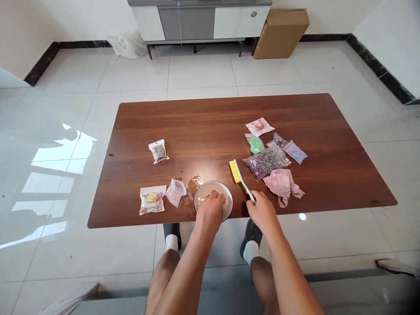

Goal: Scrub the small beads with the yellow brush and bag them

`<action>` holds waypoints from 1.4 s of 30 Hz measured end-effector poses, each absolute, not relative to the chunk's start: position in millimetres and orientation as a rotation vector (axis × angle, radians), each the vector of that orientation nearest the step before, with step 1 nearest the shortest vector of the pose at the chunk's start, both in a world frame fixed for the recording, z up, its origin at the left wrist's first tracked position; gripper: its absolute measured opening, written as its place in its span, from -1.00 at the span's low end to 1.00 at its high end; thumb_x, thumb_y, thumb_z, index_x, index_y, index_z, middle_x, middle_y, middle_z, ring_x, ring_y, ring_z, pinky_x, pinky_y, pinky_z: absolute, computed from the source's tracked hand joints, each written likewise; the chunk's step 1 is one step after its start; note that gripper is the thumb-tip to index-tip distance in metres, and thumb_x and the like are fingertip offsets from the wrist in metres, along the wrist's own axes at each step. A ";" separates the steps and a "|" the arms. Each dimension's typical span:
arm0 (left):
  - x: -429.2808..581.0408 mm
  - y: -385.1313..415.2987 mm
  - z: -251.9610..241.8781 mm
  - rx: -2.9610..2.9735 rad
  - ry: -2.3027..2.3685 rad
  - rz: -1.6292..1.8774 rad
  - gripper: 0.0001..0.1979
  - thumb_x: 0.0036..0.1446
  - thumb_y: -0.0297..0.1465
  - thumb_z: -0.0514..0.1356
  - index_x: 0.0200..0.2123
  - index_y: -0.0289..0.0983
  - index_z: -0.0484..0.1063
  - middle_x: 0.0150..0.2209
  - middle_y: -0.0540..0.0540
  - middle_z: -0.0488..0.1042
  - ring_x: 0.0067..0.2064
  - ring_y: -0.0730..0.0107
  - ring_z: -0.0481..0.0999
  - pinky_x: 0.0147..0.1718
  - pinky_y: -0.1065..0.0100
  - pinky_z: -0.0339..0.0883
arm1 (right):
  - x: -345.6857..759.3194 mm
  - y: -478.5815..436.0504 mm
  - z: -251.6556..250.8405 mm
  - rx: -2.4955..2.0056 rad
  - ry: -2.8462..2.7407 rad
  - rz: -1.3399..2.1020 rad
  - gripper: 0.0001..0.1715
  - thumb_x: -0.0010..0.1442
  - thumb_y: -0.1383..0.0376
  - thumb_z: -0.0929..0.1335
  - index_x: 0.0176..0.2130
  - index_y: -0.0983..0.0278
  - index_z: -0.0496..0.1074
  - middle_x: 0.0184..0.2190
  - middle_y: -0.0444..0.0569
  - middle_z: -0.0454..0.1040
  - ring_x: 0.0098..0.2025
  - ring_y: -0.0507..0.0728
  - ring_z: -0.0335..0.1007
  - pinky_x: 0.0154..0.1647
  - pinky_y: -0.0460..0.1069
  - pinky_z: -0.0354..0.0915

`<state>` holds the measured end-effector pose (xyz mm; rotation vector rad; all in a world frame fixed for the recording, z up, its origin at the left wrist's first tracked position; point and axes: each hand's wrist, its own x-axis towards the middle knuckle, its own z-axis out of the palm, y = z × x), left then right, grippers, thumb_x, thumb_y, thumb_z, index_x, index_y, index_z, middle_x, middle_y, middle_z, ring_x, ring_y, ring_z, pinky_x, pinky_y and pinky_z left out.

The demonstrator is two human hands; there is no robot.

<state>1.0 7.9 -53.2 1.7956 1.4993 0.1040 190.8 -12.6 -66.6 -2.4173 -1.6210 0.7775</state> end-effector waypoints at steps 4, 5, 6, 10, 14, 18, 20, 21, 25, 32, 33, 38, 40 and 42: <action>-0.2 11.4 -52.5 1.566 1.480 0.333 -0.81 0.26 -0.55 0.11 -0.27 -0.24 0.51 -0.17 -0.14 0.49 -0.19 0.24 0.50 -0.09 0.23 0.37 | 191.3 -13.1 -64.2 -2.351 -1.510 0.842 -0.63 0.20 0.42 0.24 -0.08 0.27 0.52 -0.21 0.04 0.48 -0.19 0.19 0.41 -0.20 0.02 0.15; -0.5 12.7 -51.6 1.487 1.473 0.403 -0.83 0.25 -0.53 0.12 -0.27 -0.23 0.51 -0.17 -0.13 0.49 -0.16 0.22 0.49 -0.06 0.21 0.36 | 191.6 -13.3 -63.4 -2.327 -1.478 0.866 -0.62 0.19 0.41 0.24 -0.08 0.26 0.53 -0.19 0.04 0.50 -0.17 0.20 0.42 -0.17 0.03 0.18; -0.9 13.9 -50.5 1.396 1.464 0.472 -0.84 0.24 -0.51 0.13 -0.26 -0.22 0.51 -0.18 -0.12 0.49 -0.13 0.21 0.48 -0.03 0.21 0.35 | 191.9 -13.6 -62.6 -2.301 -1.445 0.896 -0.60 0.18 0.40 0.24 -0.07 0.25 0.54 -0.19 0.03 0.52 -0.17 0.21 0.44 -0.15 0.03 0.20; -4.2 19.1 -42.9 0.929 1.342 0.677 -0.90 0.20 -0.37 0.21 -0.22 -0.24 0.47 -0.30 -0.08 0.48 -0.24 0.31 0.49 -0.15 0.28 0.38 | 192.5 -16.2 -58.3 -2.180 -1.306 1.025 -0.55 0.18 0.28 0.25 0.00 0.22 0.54 -0.22 -0.02 0.59 -0.24 0.19 0.46 -0.16 0.04 0.27; -8.9 23.5 -31.9 0.491 1.112 0.803 -0.84 0.10 -0.31 0.20 -0.32 -0.25 0.29 -0.40 0.02 0.34 -0.44 0.55 0.34 -0.38 0.46 0.30 | 188.7 -21.4 -50.3 -2.044 -1.198 1.127 -0.51 0.25 0.13 0.27 0.08 0.24 0.52 -0.29 -0.03 0.58 -0.31 0.16 0.42 -0.23 0.03 0.30; -11.3 25.6 -25.0 0.212 0.949 0.852 -0.84 0.11 -0.34 0.14 -0.40 -0.23 0.18 -0.52 0.15 0.08 -0.57 0.63 0.12 -0.58 0.55 0.07 | 179.8 -29.6 -41.5 -1.895 -1.098 1.288 -0.33 0.37 -0.10 0.20 0.23 0.24 0.38 -0.42 -0.14 0.47 -0.58 0.02 0.18 -0.55 -0.05 0.17; -11.5 25.1 -23.4 0.090 0.895 0.909 -0.84 0.21 -0.39 0.11 -0.40 -0.24 0.18 -0.56 0.18 -0.01 -0.60 0.65 0.07 -0.62 0.59 0.01 | 174.9 -34.3 -38.7 -1.775 -0.964 1.382 -0.27 0.37 -0.17 0.20 0.27 0.24 0.32 -0.44 -0.18 0.42 -0.66 -0.04 0.04 -0.66 -0.09 0.07; -11.4 24.5 -22.6 0.006 0.851 0.950 -0.85 0.26 -0.42 0.09 -0.38 -0.25 0.21 -0.57 0.19 -0.02 -0.61 0.67 0.08 -0.62 0.61 0.01 | 172.7 -36.7 -37.7 -1.711 -0.894 1.419 -0.25 0.36 -0.18 0.23 0.27 0.25 0.31 -0.45 -0.20 0.40 -0.67 -0.05 0.00 -0.68 -0.10 0.04; -9.9 22.2 -19.5 -0.313 0.668 1.086 -0.83 0.40 -0.53 0.02 -0.22 -0.35 0.39 -0.55 0.14 0.22 -0.62 0.70 0.21 -0.64 0.63 0.10 | 166.6 -46.4 -34.0 -1.531 -0.805 1.502 -0.26 0.39 -0.12 0.28 0.35 0.21 0.28 -0.43 -0.19 0.41 -0.65 -0.09 0.03 -0.66 -0.13 0.11; -2.4 23.8 -22.7 -0.305 0.785 1.140 -0.77 0.39 -0.49 0.04 -0.12 -0.36 0.52 -0.21 -0.14 0.62 -0.22 0.42 0.66 -0.16 0.40 0.56 | 167.5 -64.2 -24.2 -1.440 -1.047 1.619 -0.33 0.44 -0.03 0.26 0.42 0.10 0.26 -0.39 -0.15 0.42 -0.60 -0.06 0.19 -0.53 -0.08 0.34; -1.9 24.0 -22.8 -0.290 0.788 1.146 -0.74 0.40 -0.46 0.03 -0.11 -0.36 0.53 -0.19 -0.17 0.63 -0.18 0.37 0.67 -0.10 0.35 0.57 | 167.8 -65.2 -22.4 -1.458 -1.138 1.631 -0.34 0.45 -0.02 0.25 0.41 0.11 0.27 -0.41 -0.15 0.42 -0.59 -0.04 0.21 -0.52 -0.08 0.35; 2.3 20.1 -20.6 -0.261 0.824 1.204 -0.58 0.46 -0.27 -0.05 -0.05 -0.37 0.56 -0.06 -0.23 0.64 0.00 0.19 0.67 0.09 0.20 0.51 | 160.9 -62.6 -13.6 -1.582 -1.676 1.419 -0.45 0.48 0.13 0.21 0.36 0.10 0.35 -0.30 -0.06 0.57 -0.34 0.05 0.40 -0.19 -0.03 0.41; 5.4 17.0 -20.5 -0.224 0.843 1.223 -0.52 0.47 -0.18 -0.06 -0.07 -0.36 0.57 -0.09 -0.23 0.64 -0.02 0.17 0.67 0.07 0.20 0.51 | 155.3 -60.3 -11.0 -1.590 -1.762 1.364 -0.44 0.48 0.18 0.19 0.38 0.11 0.32 -0.29 -0.07 0.59 -0.32 0.06 0.42 -0.17 -0.03 0.38; 7.5 14.7 -20.8 -0.177 0.853 1.235 -0.48 0.47 -0.12 -0.06 -0.07 -0.35 0.56 -0.15 -0.22 0.62 -0.07 0.17 0.67 0.01 0.21 0.52 | 151.1 -58.5 -8.4 -1.595 -1.789 1.349 -0.42 0.48 0.21 0.17 0.40 0.13 0.29 -0.31 -0.08 0.59 -0.34 0.06 0.42 -0.21 -0.04 0.36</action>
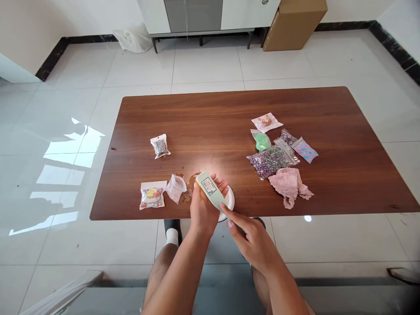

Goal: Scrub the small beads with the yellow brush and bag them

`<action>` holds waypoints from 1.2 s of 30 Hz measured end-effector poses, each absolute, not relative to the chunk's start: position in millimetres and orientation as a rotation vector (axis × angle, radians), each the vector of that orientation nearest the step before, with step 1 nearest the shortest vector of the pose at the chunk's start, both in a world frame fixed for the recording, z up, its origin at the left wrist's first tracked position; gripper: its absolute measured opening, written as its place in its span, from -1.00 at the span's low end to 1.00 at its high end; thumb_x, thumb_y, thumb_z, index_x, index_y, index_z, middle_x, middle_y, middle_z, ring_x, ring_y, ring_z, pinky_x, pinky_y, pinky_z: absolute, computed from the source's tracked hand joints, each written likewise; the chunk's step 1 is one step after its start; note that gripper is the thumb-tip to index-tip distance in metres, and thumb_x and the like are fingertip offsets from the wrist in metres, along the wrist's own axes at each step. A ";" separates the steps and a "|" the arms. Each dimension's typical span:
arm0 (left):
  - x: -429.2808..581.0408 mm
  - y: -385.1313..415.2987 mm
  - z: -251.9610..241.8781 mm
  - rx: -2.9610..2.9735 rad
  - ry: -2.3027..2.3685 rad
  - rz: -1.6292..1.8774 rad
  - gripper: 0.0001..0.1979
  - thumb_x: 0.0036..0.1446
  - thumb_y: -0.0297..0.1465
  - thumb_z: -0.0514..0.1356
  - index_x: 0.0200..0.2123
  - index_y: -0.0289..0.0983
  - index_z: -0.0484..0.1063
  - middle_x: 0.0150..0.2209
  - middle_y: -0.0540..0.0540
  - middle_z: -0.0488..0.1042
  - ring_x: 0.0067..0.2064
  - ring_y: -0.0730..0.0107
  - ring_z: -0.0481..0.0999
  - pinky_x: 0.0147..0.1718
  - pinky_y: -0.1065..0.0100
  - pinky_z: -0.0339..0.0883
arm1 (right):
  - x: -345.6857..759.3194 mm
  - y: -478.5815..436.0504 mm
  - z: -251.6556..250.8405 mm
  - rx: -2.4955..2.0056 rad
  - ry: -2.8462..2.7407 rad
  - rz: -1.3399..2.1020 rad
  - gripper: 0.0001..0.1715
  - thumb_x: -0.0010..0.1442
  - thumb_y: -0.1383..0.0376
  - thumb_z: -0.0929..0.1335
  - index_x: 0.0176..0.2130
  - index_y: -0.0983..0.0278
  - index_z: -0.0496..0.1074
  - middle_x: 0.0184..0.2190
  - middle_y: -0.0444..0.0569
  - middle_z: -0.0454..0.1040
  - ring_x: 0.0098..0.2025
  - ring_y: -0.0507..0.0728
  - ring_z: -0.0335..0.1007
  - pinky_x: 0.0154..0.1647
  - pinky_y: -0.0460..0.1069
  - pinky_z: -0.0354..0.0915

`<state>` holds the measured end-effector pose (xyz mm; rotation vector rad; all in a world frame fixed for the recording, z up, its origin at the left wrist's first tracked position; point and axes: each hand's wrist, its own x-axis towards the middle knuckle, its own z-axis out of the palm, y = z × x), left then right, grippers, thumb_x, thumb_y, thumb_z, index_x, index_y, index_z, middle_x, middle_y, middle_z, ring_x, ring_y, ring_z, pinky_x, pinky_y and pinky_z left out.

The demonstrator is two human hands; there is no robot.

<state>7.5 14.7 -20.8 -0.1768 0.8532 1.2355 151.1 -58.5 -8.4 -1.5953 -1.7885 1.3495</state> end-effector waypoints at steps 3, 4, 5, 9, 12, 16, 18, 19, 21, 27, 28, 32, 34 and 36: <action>6.2 14.5 -20.4 -0.173 0.849 1.285 -0.48 0.47 -0.12 -0.08 -0.10 -0.35 0.55 -0.26 -0.17 0.56 -0.23 0.30 0.63 -0.14 0.29 0.52 | 149.8 -57.2 -4.0 -1.611 -1.811 1.371 -0.42 0.46 0.23 0.19 0.39 0.11 0.30 -0.30 -0.09 0.61 -0.34 0.06 0.44 -0.23 -0.05 0.34; 5.1 15.1 -20.0 -0.194 0.852 1.302 -0.48 0.47 -0.13 -0.08 -0.12 -0.36 0.55 -0.30 -0.14 0.53 -0.29 0.35 0.59 -0.20 0.32 0.51 | 150.2 -57.1 -3.0 -1.609 -1.825 1.402 -0.43 0.46 0.24 0.20 0.38 0.09 0.31 -0.30 -0.11 0.62 -0.34 0.06 0.44 -0.22 -0.05 0.34; 4.1 15.8 -19.5 -0.215 0.859 1.313 -0.49 0.46 -0.14 -0.08 -0.14 -0.36 0.55 -0.33 -0.11 0.50 -0.34 0.39 0.56 -0.25 0.35 0.49 | 150.4 -57.2 -2.5 -1.602 -1.835 1.431 -0.43 0.45 0.24 0.21 0.38 0.07 0.32 -0.30 -0.12 0.62 -0.34 0.06 0.45 -0.21 -0.05 0.35; 2.2 17.5 -18.6 -0.184 0.883 1.341 -0.49 0.46 -0.13 -0.08 -0.18 -0.36 0.54 -0.38 -0.10 0.46 -0.36 0.39 0.53 -0.27 0.35 0.47 | 147.8 -59.5 -6.5 -1.584 -1.863 1.339 -0.41 0.45 0.28 0.20 0.39 0.07 0.30 -0.21 -0.08 0.65 -0.27 0.06 0.50 -0.13 -0.05 0.37; -1.6 17.7 -20.2 -0.110 0.847 1.373 -0.46 0.46 -0.10 -0.10 -0.09 -0.36 0.54 -0.29 -0.16 0.52 -0.23 0.29 0.58 -0.14 0.27 0.50 | 146.1 -61.8 -8.4 -1.607 -1.932 1.181 -0.38 0.43 0.33 0.19 0.40 0.10 0.27 -0.23 -0.06 0.64 -0.32 0.06 0.48 -0.19 -0.05 0.36; -9.3 18.1 -21.9 -0.100 0.830 1.369 -0.47 0.45 -0.08 -0.05 -0.04 -0.36 0.54 -0.20 -0.20 0.56 -0.16 0.28 0.59 -0.10 0.29 0.50 | 149.8 -61.0 -0.1 -1.630 -1.987 1.260 -0.41 0.44 0.30 0.21 0.38 0.05 0.30 -0.35 -0.14 0.62 -0.43 0.05 0.41 -0.31 -0.06 0.34; -9.0 17.9 -20.7 -0.101 0.837 1.354 -0.49 0.45 -0.10 -0.05 -0.04 -0.36 0.54 -0.20 -0.20 0.56 -0.18 0.29 0.60 -0.11 0.30 0.50 | 150.5 -58.8 3.3 -1.634 -1.950 1.317 -0.43 0.45 0.26 0.21 0.38 0.04 0.31 -0.33 -0.14 0.65 -0.40 0.07 0.47 -0.28 -0.05 0.38; -7.3 17.4 -19.7 -0.097 0.838 1.343 -0.50 0.45 -0.11 -0.04 -0.05 -0.36 0.54 -0.20 -0.19 0.56 -0.19 0.30 0.60 -0.11 0.29 0.50 | 149.8 -57.6 3.6 -1.636 -1.923 1.327 -0.43 0.46 0.25 0.21 0.38 0.04 0.30 -0.26 -0.12 0.68 -0.33 0.09 0.54 -0.22 -0.03 0.42; -1.8 15.3 -17.3 -0.100 0.846 1.312 -0.52 0.46 -0.12 -0.05 -0.04 -0.34 0.54 -0.24 -0.16 0.56 -0.25 0.32 0.59 -0.10 0.26 0.50 | 146.8 -55.2 1.2 -1.647 -1.860 1.323 -0.38 0.46 0.22 0.22 0.44 0.02 0.19 0.03 -0.05 0.66 -0.05 0.17 0.62 -0.05 0.03 0.47; 9.7 9.3 -17.8 -0.145 0.835 1.192 -0.48 0.49 -0.14 -0.11 -0.03 -0.35 0.54 -0.18 -0.19 0.62 -0.20 0.30 0.63 0.01 0.24 0.49 | 143.0 -53.9 -11.8 -1.585 -1.724 1.291 -0.27 0.48 0.21 0.20 0.51 -0.05 -0.07 0.42 -0.03 0.29 0.38 0.23 0.33 0.27 0.16 0.37; 9.5 10.1 -19.8 -0.163 0.835 1.204 -0.49 0.49 -0.15 -0.10 -0.03 -0.36 0.54 -0.13 -0.21 0.62 -0.15 0.30 0.64 0.02 0.26 0.48 | 144.9 -54.8 -12.4 -1.568 -1.682 1.305 -0.31 0.49 0.19 0.20 0.50 -0.03 -0.01 0.32 0.01 0.42 0.30 0.22 0.42 0.25 0.15 0.38; 7.8 14.4 -28.3 -0.270 0.859 1.264 -0.61 0.48 -0.28 -0.04 -0.02 -0.33 0.53 -0.05 -0.18 0.63 -0.07 0.39 0.65 0.02 0.37 0.48 | 150.5 -57.2 -10.7 -1.557 -1.546 1.349 -0.37 0.51 0.09 0.18 0.47 0.06 0.12 -0.26 -0.04 0.63 -0.29 0.11 0.56 -0.13 0.02 0.50; 9.1 13.9 -29.4 -0.280 0.836 1.249 -0.64 0.46 -0.33 -0.02 -0.03 -0.33 0.54 -0.05 -0.19 0.64 -0.05 0.36 0.66 0.06 0.32 0.49 | 146.3 -56.4 -8.9 -1.600 -1.608 1.298 -0.38 0.50 0.10 0.19 0.46 0.07 0.17 -0.21 -0.02 0.64 -0.32 0.09 0.54 -0.16 0.00 0.49; 11.4 11.7 -27.6 -0.267 0.823 1.239 -0.64 0.44 -0.32 -0.01 -0.02 -0.35 0.54 -0.02 -0.23 0.64 0.03 0.26 0.65 0.13 0.24 0.48 | 137.3 -55.5 -6.8 -1.690 -1.708 1.211 -0.40 0.49 0.15 0.19 0.45 0.08 0.20 -0.05 0.06 0.65 -0.22 0.14 0.59 -0.12 0.02 0.49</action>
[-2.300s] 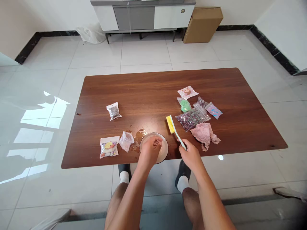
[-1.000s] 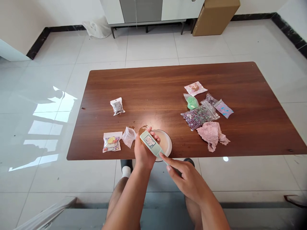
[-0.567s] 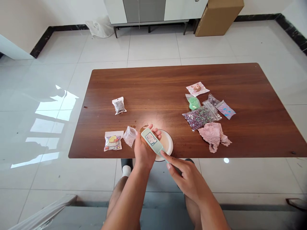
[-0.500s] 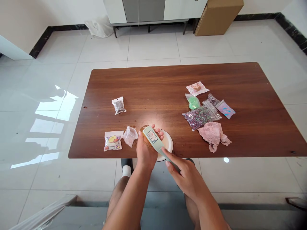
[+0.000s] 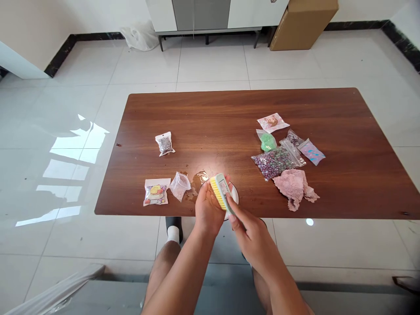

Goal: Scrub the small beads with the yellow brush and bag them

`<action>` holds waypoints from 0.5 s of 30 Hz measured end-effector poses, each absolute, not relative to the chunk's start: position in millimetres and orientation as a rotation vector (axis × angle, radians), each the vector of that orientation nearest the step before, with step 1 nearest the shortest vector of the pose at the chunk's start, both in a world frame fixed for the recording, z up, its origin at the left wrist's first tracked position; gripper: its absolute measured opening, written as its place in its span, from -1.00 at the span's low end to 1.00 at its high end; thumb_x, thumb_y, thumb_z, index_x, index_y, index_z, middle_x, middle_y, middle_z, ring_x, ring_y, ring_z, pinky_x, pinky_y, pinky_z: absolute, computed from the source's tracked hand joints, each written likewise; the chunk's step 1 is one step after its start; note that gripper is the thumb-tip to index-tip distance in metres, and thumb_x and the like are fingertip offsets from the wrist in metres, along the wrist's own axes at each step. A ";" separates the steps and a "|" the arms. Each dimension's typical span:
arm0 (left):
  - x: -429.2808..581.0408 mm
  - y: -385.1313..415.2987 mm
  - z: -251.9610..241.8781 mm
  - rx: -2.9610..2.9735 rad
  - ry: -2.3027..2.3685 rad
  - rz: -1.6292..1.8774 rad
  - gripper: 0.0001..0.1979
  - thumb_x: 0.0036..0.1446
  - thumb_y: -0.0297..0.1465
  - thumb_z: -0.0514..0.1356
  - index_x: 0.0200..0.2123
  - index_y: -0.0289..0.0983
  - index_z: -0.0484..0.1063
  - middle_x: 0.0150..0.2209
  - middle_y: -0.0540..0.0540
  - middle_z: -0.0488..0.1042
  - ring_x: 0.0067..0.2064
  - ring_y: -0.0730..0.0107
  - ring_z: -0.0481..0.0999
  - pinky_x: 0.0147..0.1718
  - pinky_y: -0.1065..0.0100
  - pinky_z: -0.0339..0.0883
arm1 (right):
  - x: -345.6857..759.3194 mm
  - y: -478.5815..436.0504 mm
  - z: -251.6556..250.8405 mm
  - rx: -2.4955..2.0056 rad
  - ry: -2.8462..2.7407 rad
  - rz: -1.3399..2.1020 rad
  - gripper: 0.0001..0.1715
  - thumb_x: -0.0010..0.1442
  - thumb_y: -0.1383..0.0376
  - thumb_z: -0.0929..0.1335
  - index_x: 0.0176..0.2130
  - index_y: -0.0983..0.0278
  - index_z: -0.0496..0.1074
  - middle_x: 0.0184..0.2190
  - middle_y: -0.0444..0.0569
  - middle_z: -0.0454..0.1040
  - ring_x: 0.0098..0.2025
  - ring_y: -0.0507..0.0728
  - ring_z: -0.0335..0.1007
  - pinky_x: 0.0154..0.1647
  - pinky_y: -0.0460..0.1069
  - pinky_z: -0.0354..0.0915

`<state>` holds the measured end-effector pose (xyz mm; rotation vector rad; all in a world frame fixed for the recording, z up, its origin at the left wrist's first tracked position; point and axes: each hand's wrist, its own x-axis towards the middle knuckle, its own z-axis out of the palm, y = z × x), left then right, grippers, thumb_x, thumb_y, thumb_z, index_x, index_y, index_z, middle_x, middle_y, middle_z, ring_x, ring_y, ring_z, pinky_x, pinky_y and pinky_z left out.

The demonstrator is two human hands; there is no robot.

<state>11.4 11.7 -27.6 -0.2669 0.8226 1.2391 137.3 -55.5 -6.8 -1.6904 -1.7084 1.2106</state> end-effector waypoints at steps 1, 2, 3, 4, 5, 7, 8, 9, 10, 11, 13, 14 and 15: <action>12.6 10.4 -26.1 -0.259 0.832 1.244 -0.63 0.45 -0.30 -0.01 0.00 -0.36 0.54 0.00 -0.25 0.64 0.07 0.21 0.64 0.16 0.19 0.47 | 132.0 -55.5 -5.6 -1.737 -1.755 1.178 -0.39 0.49 0.19 0.18 0.45 0.10 0.20 0.00 0.08 0.65 -0.18 0.16 0.61 -0.11 0.03 0.50; 13.6 9.4 -24.5 -0.254 0.853 1.259 -0.62 0.45 -0.29 0.00 0.01 -0.35 0.54 0.02 -0.26 0.63 0.11 0.17 0.63 0.18 0.16 0.46 | 126.9 -55.9 -4.3 -1.775 -1.795 1.163 -0.38 0.48 0.22 0.17 0.45 0.10 0.19 0.00 0.10 0.66 -0.17 0.18 0.63 -0.12 0.03 0.51; 14.4 8.7 -23.0 -0.249 0.882 1.278 -0.62 0.45 -0.27 0.00 0.03 -0.34 0.53 0.03 -0.26 0.63 0.12 0.15 0.63 0.19 0.14 0.46 | 122.5 -56.7 -2.8 -1.799 -1.829 1.166 -0.37 0.47 0.25 0.17 0.45 0.10 0.18 -0.03 0.09 0.67 -0.19 0.18 0.64 -0.15 0.03 0.51; 15.0 8.2 -21.8 -0.244 0.911 1.292 -0.61 0.45 -0.25 0.00 0.04 -0.34 0.52 0.04 -0.26 0.62 0.12 0.12 0.63 0.20 0.12 0.45 | 118.9 -57.7 -1.4 -1.807 -1.862 1.188 -0.36 0.46 0.27 0.17 0.46 0.10 0.16 -0.08 0.07 0.69 -0.22 0.18 0.65 -0.19 0.01 0.52; 15.7 8.0 -21.0 -0.238 0.936 1.304 -0.59 0.46 -0.22 -0.01 0.05 -0.34 0.52 0.04 -0.28 0.62 0.12 0.10 0.63 0.20 0.10 0.45 | 116.2 -59.0 -0.2 -1.802 -1.894 1.213 -0.35 0.46 0.28 0.17 0.47 0.09 0.14 -0.15 0.05 0.70 -0.27 0.17 0.65 -0.24 0.00 0.52; 17.1 7.7 -20.3 -0.211 0.970 1.315 -0.55 0.46 -0.17 -0.02 0.06 -0.34 0.51 0.04 -0.30 0.61 0.12 0.08 0.63 0.20 0.09 0.45 | 113.8 -61.3 1.3 -1.795 -1.936 1.195 -0.33 0.45 0.30 0.17 0.47 0.10 0.14 -0.22 0.02 0.71 -0.33 0.16 0.65 -0.33 -0.04 0.49; 17.8 7.5 -20.4 -0.195 0.978 1.313 -0.53 0.47 -0.15 -0.04 0.07 -0.34 0.51 0.04 -0.30 0.61 0.12 0.08 0.63 0.20 0.09 0.44 | 113.6 -62.2 1.5 -1.808 -1.941 1.151 -0.33 0.44 0.31 0.18 0.46 0.10 0.15 -0.23 0.03 0.71 -0.35 0.17 0.65 -0.36 -0.05 0.48; 18.5 7.3 -20.6 -0.179 0.981 1.312 -0.51 0.47 -0.13 -0.05 0.08 -0.33 0.51 0.03 -0.30 0.61 0.13 0.08 0.63 0.20 0.08 0.44 | 114.0 -62.8 1.5 -1.826 -1.936 1.101 -0.33 0.42 0.32 0.18 0.46 0.11 0.17 -0.22 0.05 0.71 -0.36 0.18 0.65 -0.39 -0.05 0.46; 18.9 7.1 -21.0 -0.168 0.980 1.314 -0.51 0.47 -0.13 -0.06 0.09 -0.32 0.51 0.02 -0.29 0.62 0.13 0.08 0.62 0.20 0.08 0.44 | 114.9 -62.9 1.5 -1.837 -1.926 1.067 -0.33 0.42 0.32 0.18 0.45 0.12 0.19 -0.20 0.08 0.71 -0.35 0.19 0.65 -0.39 -0.04 0.46; 19.1 7.2 -21.3 -0.162 0.975 1.321 -0.50 0.48 -0.13 -0.06 0.10 -0.32 0.51 0.02 -0.29 0.61 0.13 0.08 0.62 0.20 0.08 0.44 | 116.2 -62.8 1.5 -1.834 -1.914 1.067 -0.33 0.41 0.32 0.18 0.45 0.11 0.20 -0.17 0.09 0.70 -0.32 0.20 0.66 -0.37 -0.03 0.46; 18.5 8.0 -21.9 -0.169 0.955 1.340 -0.50 0.47 -0.13 -0.06 0.08 -0.33 0.52 0.02 -0.28 0.61 0.12 0.08 0.63 0.19 0.08 0.45 | 119.8 -61.9 2.1 -1.782 -1.864 1.177 -0.35 0.44 0.26 0.19 0.44 0.08 0.21 -0.18 0.07 0.70 -0.30 0.20 0.64 -0.32 -0.01 0.47; 17.9 8.8 -22.1 -0.180 0.943 1.346 -0.51 0.47 -0.13 -0.05 0.06 -0.33 0.53 0.01 -0.28 0.62 0.11 0.09 0.63 0.19 0.09 0.45 | 122.0 -61.3 2.7 -1.748 -1.813 1.262 -0.37 0.45 0.22 0.19 0.44 0.06 0.21 -0.23 0.04 0.68 -0.31 0.18 0.62 -0.31 -0.02 0.47; 17.4 9.7 -22.2 -0.192 0.931 1.344 -0.52 0.47 -0.14 -0.04 0.04 -0.34 0.54 0.01 -0.28 0.62 0.10 0.11 0.64 0.19 0.10 0.45 | 124.3 -61.0 3.4 -1.710 -1.737 1.350 -0.38 0.47 0.16 0.19 0.44 0.05 0.20 -0.31 0.00 0.65 -0.36 0.15 0.57 -0.34 -0.03 0.45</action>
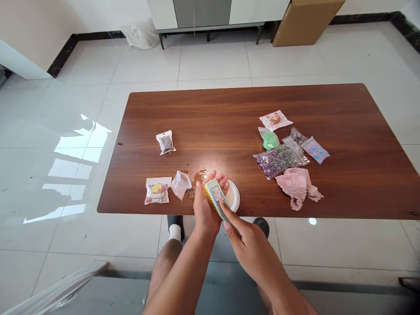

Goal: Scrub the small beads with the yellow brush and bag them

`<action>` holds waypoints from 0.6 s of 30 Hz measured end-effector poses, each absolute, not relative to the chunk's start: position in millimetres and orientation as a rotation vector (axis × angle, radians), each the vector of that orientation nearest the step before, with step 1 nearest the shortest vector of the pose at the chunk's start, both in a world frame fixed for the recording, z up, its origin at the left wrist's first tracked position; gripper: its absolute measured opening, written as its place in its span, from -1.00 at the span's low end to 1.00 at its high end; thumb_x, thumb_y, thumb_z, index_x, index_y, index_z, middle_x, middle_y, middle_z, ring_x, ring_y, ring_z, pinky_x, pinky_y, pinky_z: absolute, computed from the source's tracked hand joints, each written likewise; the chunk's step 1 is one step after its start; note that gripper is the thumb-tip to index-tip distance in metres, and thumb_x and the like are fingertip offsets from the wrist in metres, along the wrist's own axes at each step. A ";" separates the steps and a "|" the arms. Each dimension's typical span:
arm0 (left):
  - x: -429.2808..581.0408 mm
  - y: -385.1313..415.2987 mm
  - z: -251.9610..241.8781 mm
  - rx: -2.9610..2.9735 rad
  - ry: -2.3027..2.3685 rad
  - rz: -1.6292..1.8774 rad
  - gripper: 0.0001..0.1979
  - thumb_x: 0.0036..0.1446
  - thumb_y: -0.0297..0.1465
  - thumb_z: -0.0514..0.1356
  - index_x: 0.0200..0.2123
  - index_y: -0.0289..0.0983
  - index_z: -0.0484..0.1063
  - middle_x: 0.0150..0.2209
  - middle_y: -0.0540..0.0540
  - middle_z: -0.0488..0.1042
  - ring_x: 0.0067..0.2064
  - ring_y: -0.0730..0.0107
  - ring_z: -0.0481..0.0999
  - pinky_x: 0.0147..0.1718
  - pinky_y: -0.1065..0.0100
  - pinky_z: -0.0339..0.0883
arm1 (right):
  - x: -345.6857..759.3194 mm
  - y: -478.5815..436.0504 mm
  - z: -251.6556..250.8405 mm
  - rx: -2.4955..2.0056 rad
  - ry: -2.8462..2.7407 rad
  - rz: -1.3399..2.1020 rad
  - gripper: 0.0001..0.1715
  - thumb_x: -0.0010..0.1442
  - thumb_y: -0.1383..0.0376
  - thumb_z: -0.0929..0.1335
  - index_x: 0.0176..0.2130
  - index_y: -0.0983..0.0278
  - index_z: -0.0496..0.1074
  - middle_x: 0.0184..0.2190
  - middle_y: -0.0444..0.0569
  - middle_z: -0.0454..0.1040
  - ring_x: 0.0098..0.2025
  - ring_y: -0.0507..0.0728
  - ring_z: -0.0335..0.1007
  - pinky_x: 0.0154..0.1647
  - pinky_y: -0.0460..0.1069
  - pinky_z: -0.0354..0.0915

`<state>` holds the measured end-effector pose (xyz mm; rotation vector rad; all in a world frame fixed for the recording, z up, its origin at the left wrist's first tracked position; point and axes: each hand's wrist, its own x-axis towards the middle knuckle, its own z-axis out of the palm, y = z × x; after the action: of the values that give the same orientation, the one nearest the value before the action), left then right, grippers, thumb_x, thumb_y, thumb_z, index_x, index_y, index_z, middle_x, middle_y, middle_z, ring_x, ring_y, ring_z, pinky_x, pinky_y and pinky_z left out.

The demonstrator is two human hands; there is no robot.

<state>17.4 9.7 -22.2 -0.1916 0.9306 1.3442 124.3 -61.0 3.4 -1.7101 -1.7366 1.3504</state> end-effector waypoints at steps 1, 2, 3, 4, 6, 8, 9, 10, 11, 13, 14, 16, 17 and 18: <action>16.8 10.6 -22.2 -0.202 0.919 1.336 -0.54 0.47 -0.16 -0.03 0.02 -0.33 0.55 0.00 -0.27 0.63 0.09 0.13 0.65 0.19 0.11 0.46 | 126.7 -60.9 4.2 -1.673 -1.632 1.448 -0.37 0.48 0.10 0.19 0.45 0.04 0.18 -0.42 -0.06 0.58 -0.44 0.12 0.50 -0.40 -0.05 0.42; 16.2 11.6 -22.2 -0.212 0.915 1.330 -0.56 0.47 -0.17 -0.01 0.01 -0.33 0.55 0.01 -0.26 0.63 0.07 0.15 0.65 0.18 0.14 0.47 | 128.9 -61.3 5.0 -1.637 -1.498 1.554 -0.34 0.48 0.03 0.20 0.46 0.04 0.15 -0.50 -0.12 0.48 -0.52 0.07 0.39 -0.48 -0.08 0.37; 15.5 12.4 -22.2 -0.223 0.921 1.326 -0.60 0.47 -0.20 0.01 0.00 -0.31 0.55 0.02 -0.24 0.63 0.07 0.19 0.66 0.17 0.18 0.47 | 131.1 -62.0 5.7 -1.594 -1.343 1.662 -0.30 0.46 -0.03 0.21 0.48 0.04 0.12 -0.55 -0.18 0.36 -0.60 0.02 0.26 -0.57 -0.11 0.29; 14.6 13.0 -22.2 -0.232 0.932 1.327 -0.64 0.46 -0.23 0.04 0.00 -0.30 0.55 0.04 -0.22 0.63 0.08 0.22 0.65 0.16 0.23 0.48 | 133.0 -63.1 6.3 -1.541 -1.185 1.764 -0.25 0.44 -0.08 0.22 0.49 0.05 0.09 -0.56 -0.22 0.28 -0.65 -0.02 0.14 -0.64 -0.13 0.20; 12.0 13.4 -22.4 -0.229 0.944 1.335 -0.73 0.43 -0.33 0.10 0.03 -0.27 0.54 0.12 -0.18 0.60 0.14 0.29 0.61 0.15 0.33 0.47 | 135.9 -65.7 6.6 -1.426 -0.926 1.916 -0.16 0.39 -0.14 0.26 0.49 0.05 0.06 -0.53 -0.27 0.21 -0.71 -0.09 -0.02 -0.72 -0.16 0.08; 8.9 12.7 -22.5 -0.202 0.912 1.330 -0.70 0.36 -0.47 0.14 0.09 -0.23 0.52 0.21 -0.13 0.55 0.24 0.33 0.54 0.19 0.38 0.44 | 137.2 -67.2 5.8 -1.378 -0.819 1.955 -0.13 0.37 -0.16 0.28 0.49 0.05 0.07 -0.51 -0.27 0.22 -0.72 -0.12 -0.05 -0.74 -0.17 0.05; 7.6 12.1 -22.3 -0.188 0.878 1.321 -0.64 0.30 -0.54 0.13 0.11 -0.22 0.51 0.24 -0.11 0.53 0.27 0.32 0.50 0.22 0.37 0.42 | 136.9 -67.2 5.0 -1.386 -0.829 1.940 -0.12 0.36 -0.17 0.29 0.49 0.06 0.08 -0.51 -0.26 0.22 -0.72 -0.11 -0.04 -0.74 -0.16 0.06; 6.7 11.3 -21.9 -0.182 0.843 1.315 -0.59 0.26 -0.57 0.12 0.13 -0.22 0.51 0.25 -0.11 0.52 0.30 0.30 0.48 0.24 0.33 0.41 | 136.0 -66.7 4.0 -1.414 -0.873 1.906 -0.13 0.37 -0.17 0.28 0.49 0.06 0.09 -0.52 -0.26 0.21 -0.71 -0.10 -0.03 -0.74 -0.16 0.07; 6.5 10.6 -21.4 -0.185 0.812 1.310 -0.57 0.23 -0.57 0.11 0.13 -0.23 0.52 0.25 -0.13 0.52 0.30 0.26 0.48 0.26 0.28 0.41 | 134.5 -65.6 3.0 -1.458 -0.942 1.856 -0.15 0.38 -0.16 0.26 0.49 0.07 0.10 -0.53 -0.25 0.20 -0.69 -0.08 -0.02 -0.74 -0.16 0.08; 7.5 9.6 -20.1 -0.206 0.774 1.301 -0.59 0.25 -0.51 0.08 0.11 -0.28 0.53 0.22 -0.18 0.54 0.28 0.17 0.50 0.26 0.17 0.43 | 129.7 -62.8 1.8 -1.549 -1.148 1.718 -0.20 0.42 -0.12 0.22 0.49 0.09 0.10 -0.57 -0.23 0.21 -0.66 -0.03 0.02 -0.70 -0.14 0.13; 8.4 9.4 -19.4 -0.219 0.776 1.301 -0.61 0.29 -0.46 0.07 0.10 -0.29 0.54 0.21 -0.21 0.55 0.27 0.14 0.52 0.25 0.14 0.44 | 127.0 -61.6 1.9 -1.590 -1.264 1.647 -0.23 0.45 -0.09 0.19 0.49 0.10 0.10 -0.58 -0.21 0.25 -0.65 -0.01 0.06 -0.67 -0.12 0.17; 9.7 10.0 -18.5 -0.237 0.816 1.317 -0.64 0.35 -0.38 0.06 0.09 -0.31 0.53 0.20 -0.23 0.55 0.25 0.14 0.54 0.23 0.17 0.45 | 122.1 -60.5 3.9 -1.667 -1.470 1.528 -0.31 0.49 -0.01 0.15 0.48 0.09 0.12 -0.56 -0.16 0.42 -0.61 0.04 0.21 -0.56 -0.09 0.29; 9.7 10.7 -18.3 -0.244 0.843 1.325 -0.64 0.38 -0.35 0.06 0.09 -0.31 0.53 0.20 -0.23 0.55 0.24 0.15 0.55 0.21 0.20 0.46 | 120.3 -60.9 5.6 -1.694 -1.561 1.482 -0.34 0.50 0.03 0.14 0.47 0.09 0.13 -0.49 -0.11 0.53 -0.56 0.06 0.33 -0.49 -0.07 0.35; 9.3 11.3 -18.4 -0.250 0.867 1.327 -0.64 0.41 -0.31 0.04 0.08 -0.30 0.53 0.19 -0.24 0.55 0.22 0.15 0.56 0.19 0.22 0.47 | 119.3 -61.7 7.4 -1.713 -1.648 1.439 -0.36 0.50 0.08 0.14 0.47 0.08 0.15 -0.38 -0.06 0.62 -0.49 0.09 0.44 -0.41 -0.04 0.41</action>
<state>9.3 11.3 -18.4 -0.2499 0.8674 1.3274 119.3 -61.7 7.4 -1.7131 -1.6481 1.4387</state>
